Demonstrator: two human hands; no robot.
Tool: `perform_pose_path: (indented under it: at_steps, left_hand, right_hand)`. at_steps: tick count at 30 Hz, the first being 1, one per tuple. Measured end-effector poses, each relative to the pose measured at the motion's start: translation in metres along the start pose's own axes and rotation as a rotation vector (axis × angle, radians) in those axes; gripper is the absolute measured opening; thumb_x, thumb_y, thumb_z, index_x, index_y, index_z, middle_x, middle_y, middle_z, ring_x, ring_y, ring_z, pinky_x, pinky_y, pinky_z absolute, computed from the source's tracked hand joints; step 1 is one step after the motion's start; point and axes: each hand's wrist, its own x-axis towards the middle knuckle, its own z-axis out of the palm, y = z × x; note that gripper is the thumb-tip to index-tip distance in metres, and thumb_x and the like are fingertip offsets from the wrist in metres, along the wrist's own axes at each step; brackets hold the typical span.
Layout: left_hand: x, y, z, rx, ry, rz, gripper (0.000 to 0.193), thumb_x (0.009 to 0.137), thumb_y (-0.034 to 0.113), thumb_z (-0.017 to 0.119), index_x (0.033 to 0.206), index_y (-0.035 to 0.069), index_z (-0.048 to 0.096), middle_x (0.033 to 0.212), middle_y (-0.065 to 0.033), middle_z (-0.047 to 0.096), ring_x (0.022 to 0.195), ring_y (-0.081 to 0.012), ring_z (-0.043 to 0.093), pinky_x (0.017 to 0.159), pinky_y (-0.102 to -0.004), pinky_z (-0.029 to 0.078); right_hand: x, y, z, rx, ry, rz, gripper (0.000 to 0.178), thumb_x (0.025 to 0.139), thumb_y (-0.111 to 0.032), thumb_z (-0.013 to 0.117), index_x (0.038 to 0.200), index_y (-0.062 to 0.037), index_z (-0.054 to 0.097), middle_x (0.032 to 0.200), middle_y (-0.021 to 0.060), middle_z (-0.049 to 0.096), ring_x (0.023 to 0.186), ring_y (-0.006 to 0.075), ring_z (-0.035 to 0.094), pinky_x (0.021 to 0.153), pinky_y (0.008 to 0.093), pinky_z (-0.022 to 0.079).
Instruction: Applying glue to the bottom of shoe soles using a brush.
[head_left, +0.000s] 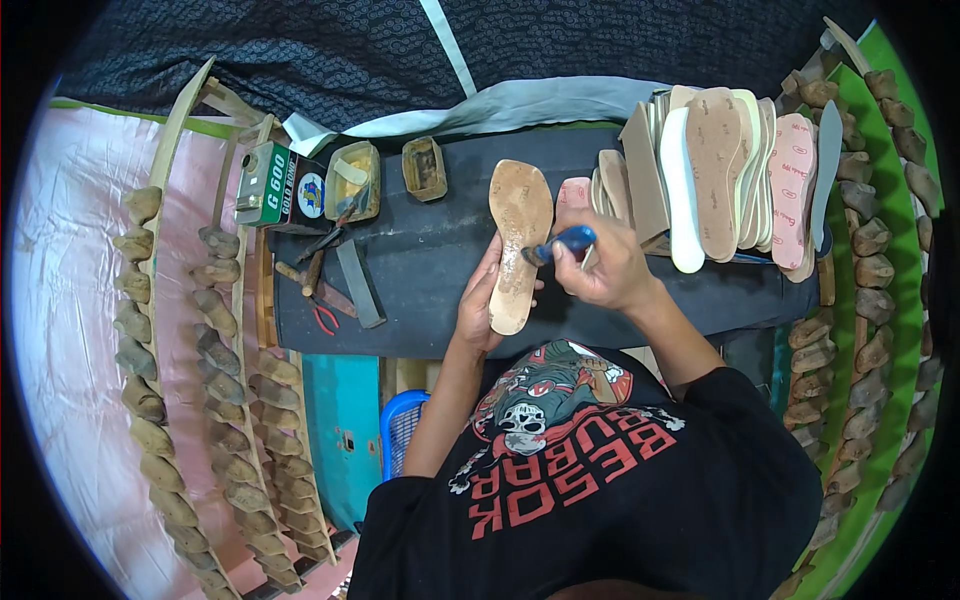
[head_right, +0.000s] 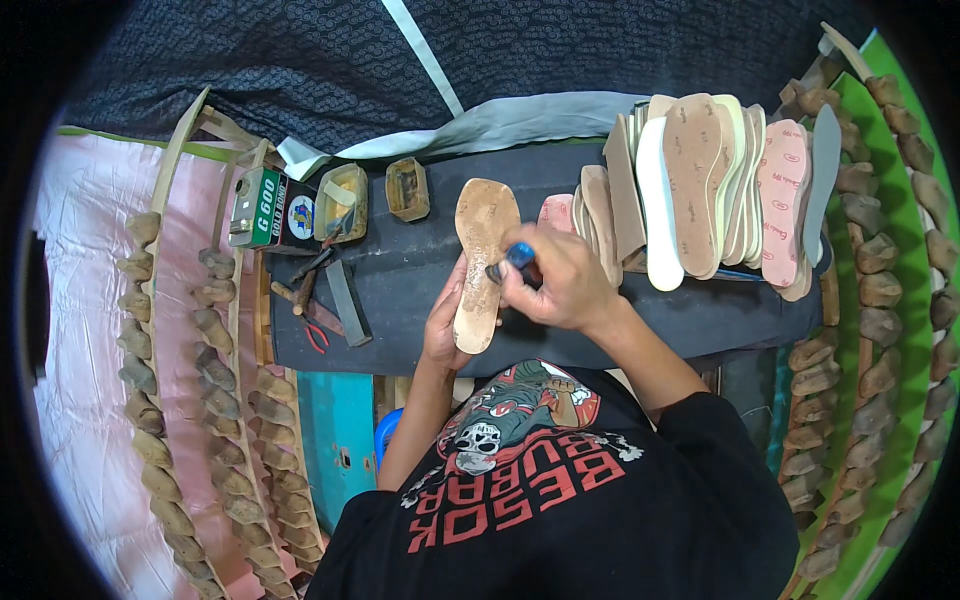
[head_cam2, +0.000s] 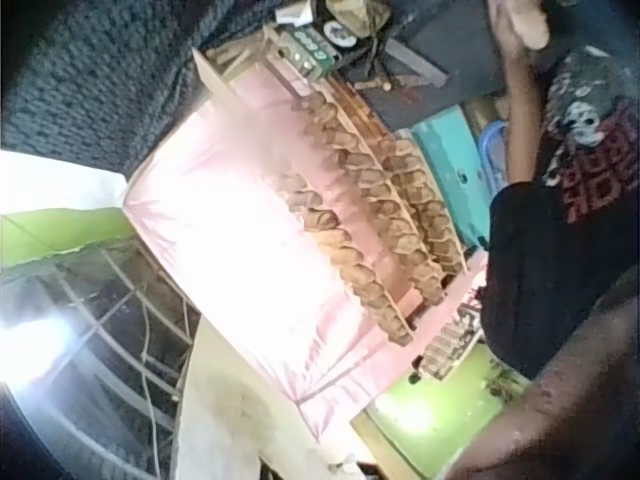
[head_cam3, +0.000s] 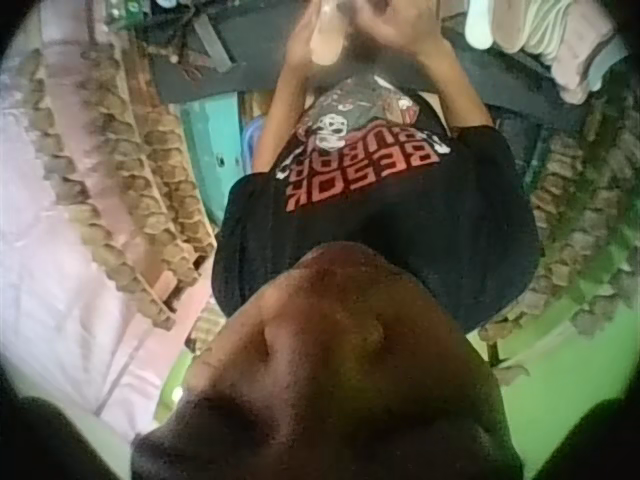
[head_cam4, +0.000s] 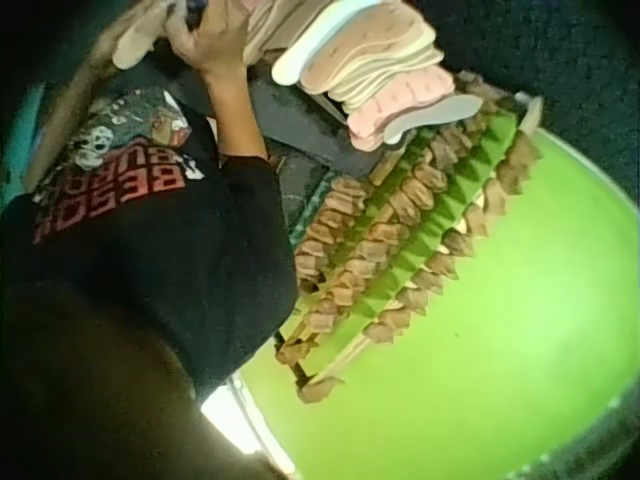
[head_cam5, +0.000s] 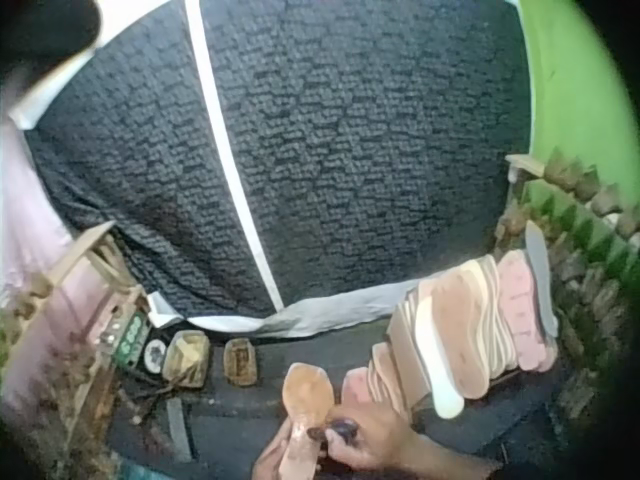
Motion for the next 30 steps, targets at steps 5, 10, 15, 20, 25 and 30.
perform_pose_path:
  at_steps: [5,10,15,20,25,30]
  left_hand:
    - [0.005,-0.003,0.013,0.047,0.153,0.036,0.070,0.104,0.034,0.046,0.162,0.011,0.014,0.141,-0.0147,0.053,0.102,-0.0238,0.067,0.077,-0.0330,0.061]
    - [0.004,0.000,0.005,0.074,0.050,-0.011,0.070,0.104,0.034,0.046,0.162,0.010,0.014,0.141,-0.0149,0.053,0.100,-0.0230,0.068,0.075,-0.0324,0.061]
    - [0.011,-0.002,0.010,0.087,0.098,0.019,0.072,0.104,0.037,0.047,0.162,0.010,0.014,0.140,-0.0149,0.054,0.099,-0.0231,0.068,0.074,-0.0324,0.061]
    - [0.009,0.001,0.007,0.098,0.068,-0.003,0.073,0.104,0.038,0.049,0.161,0.010,0.016,0.139,-0.0142,0.055,0.095,-0.0225,0.068,0.073,-0.0321,0.061]
    - [0.010,0.000,0.010,0.115,0.082,0.012,0.074,0.103,0.039,0.050,0.162,0.010,0.015,0.138,-0.0146,0.055,0.096,-0.0228,0.068,0.072,-0.0317,0.061]
    - [0.005,-0.003,0.000,0.085,0.036,0.012,0.067,0.105,0.031,0.045,0.161,0.010,0.015,0.145,-0.0152,0.051,0.105,-0.0268,0.068,0.077,-0.0358,0.062]
  right_hand:
    - [-0.005,-0.003,0.005,0.092,-0.073,-0.104,0.018,0.082,-0.007,0.070,0.097,-0.0022,0.060,0.062,0.0056,0.056,0.052,0.0199,0.058,0.049,0.0336,0.044]
    - [0.002,0.015,-0.006,-0.040,0.042,0.044,0.018,0.084,-0.008,0.069,0.099,-0.0013,0.061,0.068,0.0082,0.058,0.052,0.0204,0.057,0.050,0.0339,0.045]
    - [-0.003,-0.004,0.003,0.057,-0.033,-0.155,0.020,0.079,-0.007,0.071,0.097,-0.0027,0.062,0.071,0.0100,0.059,0.058,0.0266,0.060,0.056,0.0369,0.048]
    - [-0.004,0.010,-0.004,0.007,0.024,0.064,0.020,0.083,-0.007,0.071,0.099,-0.0013,0.060,0.070,0.0086,0.060,0.058,0.0197,0.061,0.052,0.0321,0.046]
    - [-0.005,0.008,-0.002,0.009,0.023,-0.038,0.022,0.083,-0.008,0.071,0.101,-0.0011,0.061,0.072,0.0102,0.061,0.058,0.0241,0.061,0.055,0.0351,0.048]
    - [-0.007,0.012,-0.006,-0.033,0.052,-0.011,0.021,0.082,-0.008,0.071,0.100,-0.0020,0.062,0.074,0.0110,0.063,0.059,0.0254,0.063,0.056,0.0367,0.050]
